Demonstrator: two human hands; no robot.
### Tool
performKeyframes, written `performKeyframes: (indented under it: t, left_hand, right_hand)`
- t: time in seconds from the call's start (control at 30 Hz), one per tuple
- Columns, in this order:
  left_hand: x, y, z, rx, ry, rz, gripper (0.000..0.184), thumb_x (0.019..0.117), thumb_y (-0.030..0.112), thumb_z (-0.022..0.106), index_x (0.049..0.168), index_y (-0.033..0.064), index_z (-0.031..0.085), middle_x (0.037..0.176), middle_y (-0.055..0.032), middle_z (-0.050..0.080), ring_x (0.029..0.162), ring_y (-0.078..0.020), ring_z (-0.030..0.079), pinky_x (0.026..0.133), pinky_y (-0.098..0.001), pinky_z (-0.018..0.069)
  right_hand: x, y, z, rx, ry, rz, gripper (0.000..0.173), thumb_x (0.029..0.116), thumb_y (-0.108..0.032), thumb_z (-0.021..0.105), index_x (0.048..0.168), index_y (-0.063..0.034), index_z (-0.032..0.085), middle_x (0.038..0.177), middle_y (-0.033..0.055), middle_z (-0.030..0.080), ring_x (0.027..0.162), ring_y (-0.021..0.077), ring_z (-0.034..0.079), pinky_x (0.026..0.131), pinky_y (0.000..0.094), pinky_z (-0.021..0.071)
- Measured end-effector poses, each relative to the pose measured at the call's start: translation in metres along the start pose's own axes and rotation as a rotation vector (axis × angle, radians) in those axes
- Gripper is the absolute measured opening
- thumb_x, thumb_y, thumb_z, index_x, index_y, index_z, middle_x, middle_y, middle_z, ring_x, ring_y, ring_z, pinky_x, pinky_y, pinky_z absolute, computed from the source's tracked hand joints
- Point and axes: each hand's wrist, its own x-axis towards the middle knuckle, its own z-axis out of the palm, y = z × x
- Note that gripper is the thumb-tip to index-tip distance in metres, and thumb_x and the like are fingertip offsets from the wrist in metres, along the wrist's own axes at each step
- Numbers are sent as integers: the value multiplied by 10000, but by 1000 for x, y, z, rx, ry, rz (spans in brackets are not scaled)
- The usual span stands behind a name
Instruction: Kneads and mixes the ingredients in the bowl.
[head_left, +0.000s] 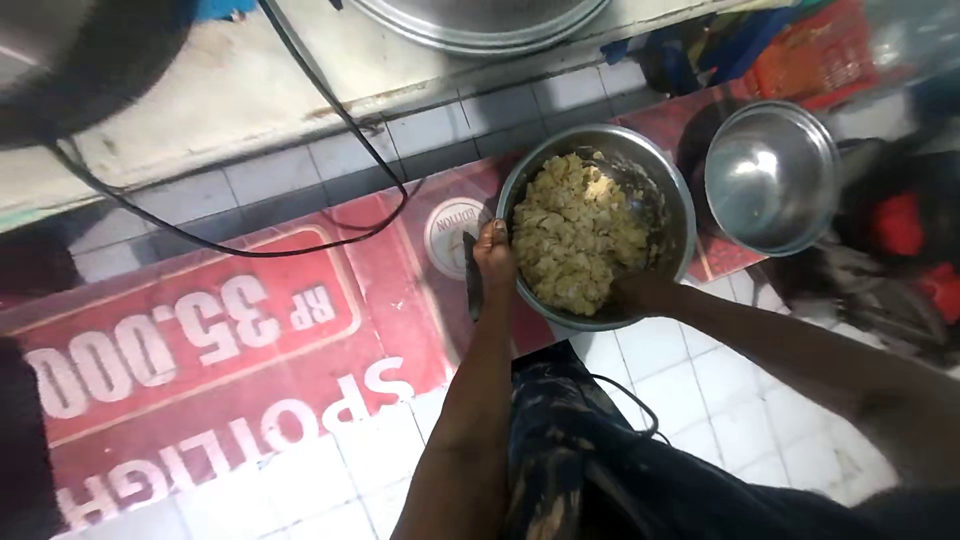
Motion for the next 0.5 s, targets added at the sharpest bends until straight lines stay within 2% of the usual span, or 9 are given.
performKeyframes:
  t: [0.07,0.17,0.2,0.23,0.27,0.3,0.37,0.43,0.5]
  left_hand:
    - [-3,-1,-4,14,-25,5,279,1094,172,448,1061,-4,661,913,-24,621,820,-12,569,801,-222,497]
    - [-7,-1,-5,5,-30,-12,287,1099,196,442,1071,10,659,925,-20,618,824,-13,567,802,-225,499]
    - [-4,-3,-5,-6,-19,-12,282,1096,193,452,1061,17,670,915,-5,630,817,-4,578,799,-224,508]
    - [-2,-4,-5,-17,-16,-11,282,1095,185,455,1064,14,677,917,-6,640,820,-4,586,804,-227,515]
    - [-4,-3,-4,-20,-20,-13,287,1097,179,446,1072,4,673,919,-16,635,821,-11,581,804,-232,511]
    - [-5,-2,-4,-17,-22,-12,294,1098,174,436,1071,-3,669,919,-29,631,820,-21,578,804,-240,509]
    - [-3,0,-3,5,-22,-1,297,1095,160,427,1044,-12,664,901,-36,627,812,-23,577,798,-240,507]
    - [-4,0,-5,30,-28,-3,306,1098,163,424,1062,-26,662,925,-60,634,829,-39,578,817,-256,503]
    - [-1,-3,-5,43,-27,-4,310,1096,162,424,1069,-25,669,929,-70,641,828,-49,584,815,-266,507]
  right_hand:
    - [5,-14,-1,143,-7,-3,342,1047,-196,573,1249,69,651,1242,305,650,1210,472,608,1035,655,451]
    - [13,-27,6,280,-14,-98,369,1096,-130,455,1321,126,595,1381,341,569,1343,479,510,1154,599,354]
    - [14,-29,5,355,1,-108,362,1098,-91,435,1338,139,579,1409,336,552,1367,450,494,1178,553,339]
    - [14,-31,6,519,52,-63,337,1095,-80,444,1310,127,600,1362,289,593,1301,354,549,1140,463,399]
    - [12,-34,7,752,108,33,291,1094,-125,471,1216,84,634,1177,194,644,1061,217,605,951,358,497]
    - [12,-35,6,938,115,123,270,1094,-186,496,1163,32,640,1011,116,630,843,141,581,749,303,507]
    - [10,-36,1,1193,61,192,267,1098,-266,496,1126,-43,641,805,8,562,595,61,482,524,224,418]
    - [10,-31,5,1431,4,133,277,1111,-264,455,1029,-58,623,662,-52,499,470,15,403,427,164,350]
    - [11,-25,8,1610,-61,52,330,1123,-261,404,941,-70,602,569,-90,418,403,-14,343,376,129,312]
